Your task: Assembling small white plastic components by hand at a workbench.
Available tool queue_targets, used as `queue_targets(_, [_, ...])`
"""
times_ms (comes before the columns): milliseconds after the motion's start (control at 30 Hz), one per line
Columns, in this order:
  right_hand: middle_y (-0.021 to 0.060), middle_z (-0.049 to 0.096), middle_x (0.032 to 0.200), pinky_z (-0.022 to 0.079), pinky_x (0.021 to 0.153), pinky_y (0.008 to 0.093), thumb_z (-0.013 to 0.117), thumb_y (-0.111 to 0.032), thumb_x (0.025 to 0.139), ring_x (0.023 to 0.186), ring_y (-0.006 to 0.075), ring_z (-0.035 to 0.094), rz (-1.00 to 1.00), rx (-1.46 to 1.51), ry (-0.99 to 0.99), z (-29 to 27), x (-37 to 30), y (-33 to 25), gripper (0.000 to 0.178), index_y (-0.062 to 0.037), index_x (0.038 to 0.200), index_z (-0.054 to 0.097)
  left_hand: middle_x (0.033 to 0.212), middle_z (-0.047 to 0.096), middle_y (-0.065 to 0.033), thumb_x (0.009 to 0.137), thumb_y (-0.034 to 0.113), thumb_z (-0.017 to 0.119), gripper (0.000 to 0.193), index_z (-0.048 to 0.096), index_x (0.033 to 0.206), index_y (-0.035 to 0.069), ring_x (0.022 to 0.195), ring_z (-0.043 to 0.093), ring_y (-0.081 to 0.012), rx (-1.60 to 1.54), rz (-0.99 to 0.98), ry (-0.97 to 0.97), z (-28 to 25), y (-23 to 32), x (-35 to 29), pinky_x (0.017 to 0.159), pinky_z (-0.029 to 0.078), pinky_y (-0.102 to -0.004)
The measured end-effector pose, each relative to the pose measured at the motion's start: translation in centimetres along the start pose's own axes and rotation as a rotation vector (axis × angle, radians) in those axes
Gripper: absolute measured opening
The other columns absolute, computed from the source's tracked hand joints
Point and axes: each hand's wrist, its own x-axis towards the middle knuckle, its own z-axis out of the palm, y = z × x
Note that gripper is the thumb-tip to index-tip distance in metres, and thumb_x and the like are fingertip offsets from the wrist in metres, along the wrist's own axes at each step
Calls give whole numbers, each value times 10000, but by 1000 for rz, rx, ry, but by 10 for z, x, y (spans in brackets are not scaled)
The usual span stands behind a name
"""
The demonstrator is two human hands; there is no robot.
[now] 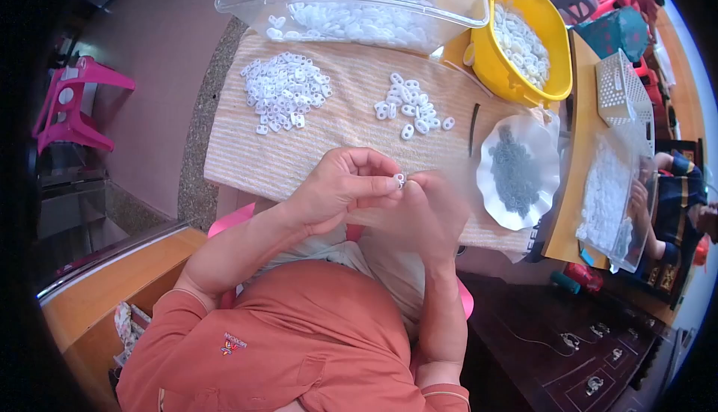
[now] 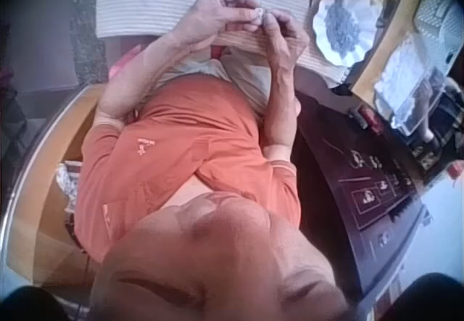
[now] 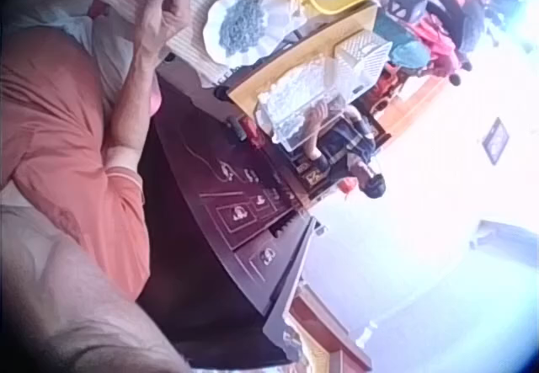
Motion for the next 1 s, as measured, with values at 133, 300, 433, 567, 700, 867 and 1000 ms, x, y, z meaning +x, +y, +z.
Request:
queue_targets(133, [36, 641, 850, 471, 727, 247, 611, -21, 842, 799, 106, 589, -9, 41, 3, 1, 0, -1, 97, 27, 915, 652, 937, 663, -81, 855, 11, 644, 164, 619, 1017, -4, 847, 658, -140, -8, 2, 3, 0, 0, 0, 778, 562, -266])
queue_targets(300, [32, 638, 850, 467, 723, 242, 612, -14, 837, 798, 104, 587, -9, 68, -1, 2, 0, -2, 92, 31, 910, 649, 935, 663, -79, 854, 11, 646, 166, 617, 1017, -4, 844, 657, -139, -4, 7, 7, 0, -1, 1, 776, 563, -266])
queue_targets(433, [30, 633, 842, 465, 715, 242, 608, -12, 840, 791, 101, 583, -24, 60, -11, 2, 0, -3, 84, 31, 902, 646, 935, 662, -78, 853, 14, 647, 171, 616, 1020, -4, 844, 657, -139, -3, 9, 3, 0, -1, 0, 776, 561, -267])
queue_targets(567, [29, 630, 837, 464, 710, 241, 610, -18, 842, 786, 100, 581, -18, 70, -15, 3, 0, -3, 81, 27, 899, 645, 934, 662, -81, 852, 15, 650, 174, 616, 1021, -6, 843, 656, -139, 0, 13, 3, 0, -2, -1, 779, 559, -266])
queue_targets(700, [27, 630, 836, 463, 709, 239, 617, -27, 843, 784, 100, 581, -6, 67, -29, 2, -1, -4, 81, 24, 899, 646, 926, 663, -83, 850, 14, 651, 173, 618, 1018, -7, 839, 657, -141, -5, 14, 5, -1, -3, 0, 776, 561, -267])
queue_targets(867, [29, 640, 830, 465, 695, 241, 627, -48, 844, 770, 104, 588, 7, 49, -58, 1, 0, -1, 86, 21, 888, 655, 913, 665, -84, 845, 13, 658, 169, 624, 1008, -12, 825, 657, -142, 43, 33, 24, -1, -4, 0, 763, 563, -268])
queue_targets(1000, [33, 650, 816, 469, 681, 246, 633, -57, 841, 755, 107, 593, 23, 31, -60, 0, 0, -1, 89, 19, 876, 664, 902, 668, -82, 841, 15, 665, 173, 626, 1006, -18, 810, 653, -132, 88, 57, 19, 0, -2, -1, 753, 556, -258])
